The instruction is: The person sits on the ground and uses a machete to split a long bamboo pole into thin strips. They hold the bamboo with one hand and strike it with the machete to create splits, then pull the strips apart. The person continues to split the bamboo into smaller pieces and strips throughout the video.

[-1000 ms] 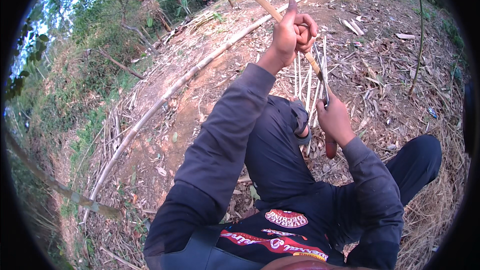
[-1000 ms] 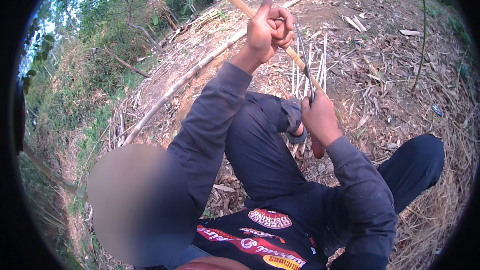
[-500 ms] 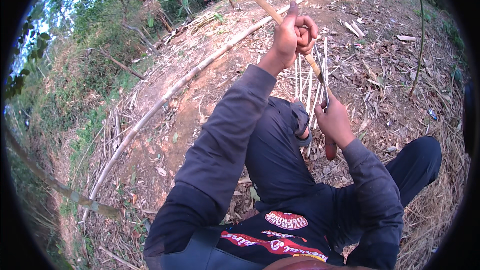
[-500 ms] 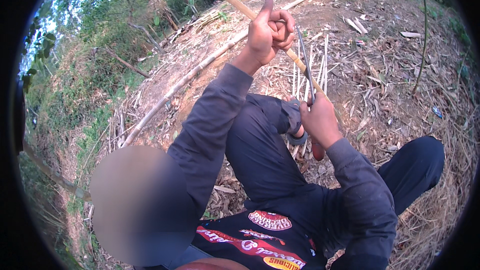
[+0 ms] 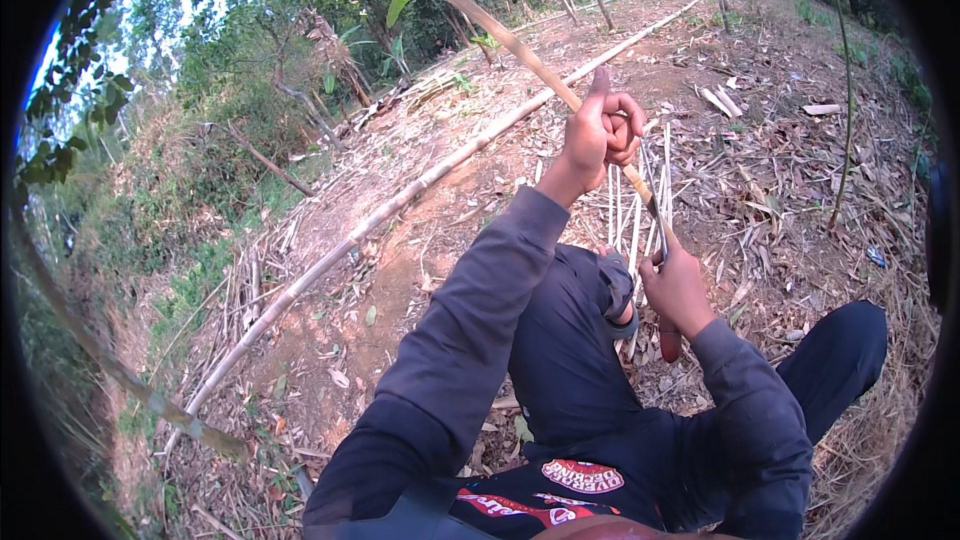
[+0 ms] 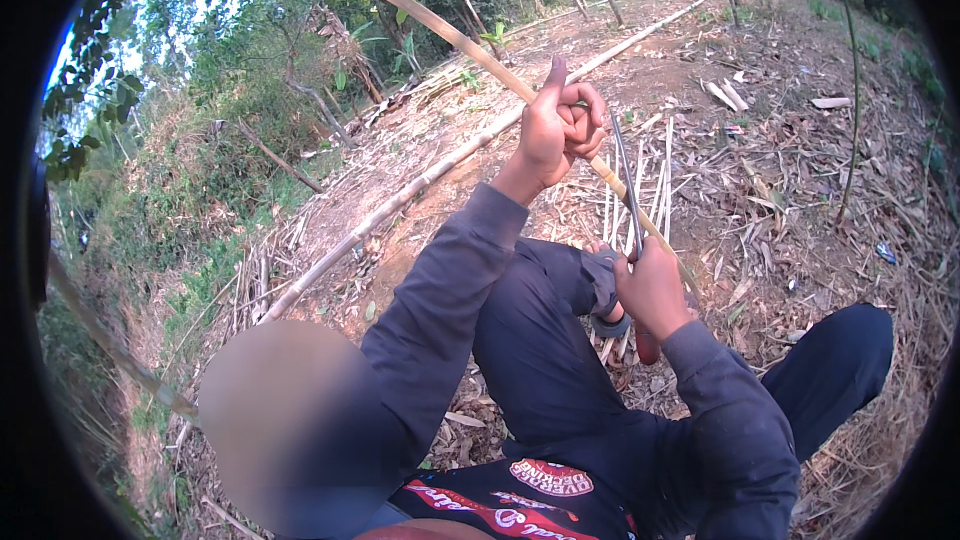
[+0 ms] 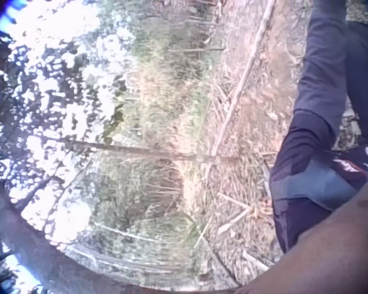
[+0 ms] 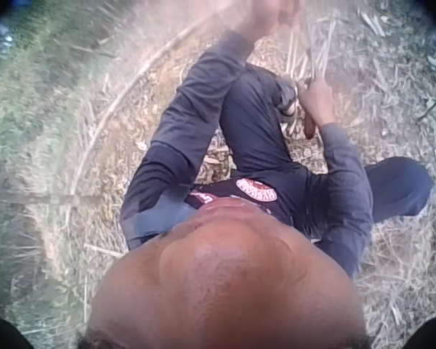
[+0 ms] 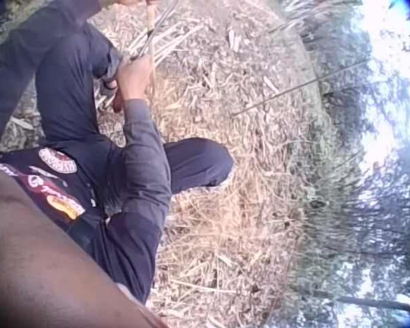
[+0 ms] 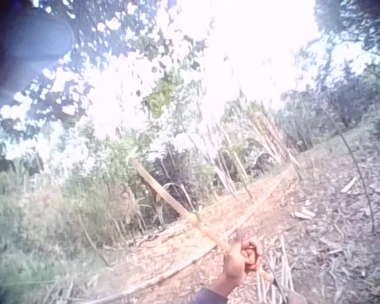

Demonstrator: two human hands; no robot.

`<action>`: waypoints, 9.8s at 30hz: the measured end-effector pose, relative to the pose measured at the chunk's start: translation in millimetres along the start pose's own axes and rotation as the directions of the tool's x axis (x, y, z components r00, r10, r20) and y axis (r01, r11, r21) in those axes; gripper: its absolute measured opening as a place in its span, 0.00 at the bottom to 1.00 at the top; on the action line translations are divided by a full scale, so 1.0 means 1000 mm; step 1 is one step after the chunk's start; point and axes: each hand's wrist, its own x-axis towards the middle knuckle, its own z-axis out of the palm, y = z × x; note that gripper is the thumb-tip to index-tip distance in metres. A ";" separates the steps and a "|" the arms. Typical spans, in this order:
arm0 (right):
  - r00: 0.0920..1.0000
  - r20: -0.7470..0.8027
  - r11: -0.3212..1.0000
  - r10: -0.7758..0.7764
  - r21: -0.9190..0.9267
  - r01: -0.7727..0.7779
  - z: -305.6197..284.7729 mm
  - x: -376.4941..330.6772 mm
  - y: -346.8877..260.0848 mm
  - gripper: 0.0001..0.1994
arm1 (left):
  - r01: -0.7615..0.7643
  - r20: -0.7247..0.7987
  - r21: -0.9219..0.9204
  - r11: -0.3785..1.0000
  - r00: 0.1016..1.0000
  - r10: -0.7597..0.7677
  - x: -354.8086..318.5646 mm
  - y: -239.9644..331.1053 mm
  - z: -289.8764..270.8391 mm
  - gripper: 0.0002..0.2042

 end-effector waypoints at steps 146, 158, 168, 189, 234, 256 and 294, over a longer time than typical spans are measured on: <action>0.852 0.097 0.839 0.514 -0.261 -0.477 -0.149 0.127 0.057 0.13 | 0.567 -0.610 0.726 -0.389 0.792 0.014 -0.513 -0.316 -0.100 0.21; 0.853 0.021 0.851 0.522 -0.072 -0.519 -0.189 0.105 0.055 0.16 | 0.837 -0.780 0.542 0.080 0.536 -0.325 -0.471 -0.312 -0.083 0.18; 0.830 0.038 0.826 0.556 0.088 -0.557 -0.167 0.062 0.031 0.14 | 0.577 -0.827 0.487 0.655 0.546 0.134 -0.339 -0.166 -0.069 0.08; 0.796 0.276 0.837 0.539 -0.287 -0.467 -0.073 -0.025 0.011 0.18 | -0.381 -0.633 0.189 0.905 0.657 0.409 -0.208 -0.061 -0.020 0.45; 0.901 0.404 0.960 0.157 -0.276 -0.044 -0.075 -0.063 -0.001 0.13 | -0.623 -0.721 0.344 0.702 0.304 0.623 -0.186 -0.034 0.084 0.26; 0.937 0.338 0.953 -0.092 -0.241 0.180 -0.059 -0.058 0.032 0.17 | -0.657 -0.621 0.355 0.665 0.365 0.693 -0.202 -0.043 0.092 0.26; 0.943 0.231 0.931 0.238 -0.331 -0.154 -0.052 -0.069 0.075 0.16 | -0.719 -0.636 0.326 0.614 0.313 0.705 -0.193 -0.054 0.084 0.27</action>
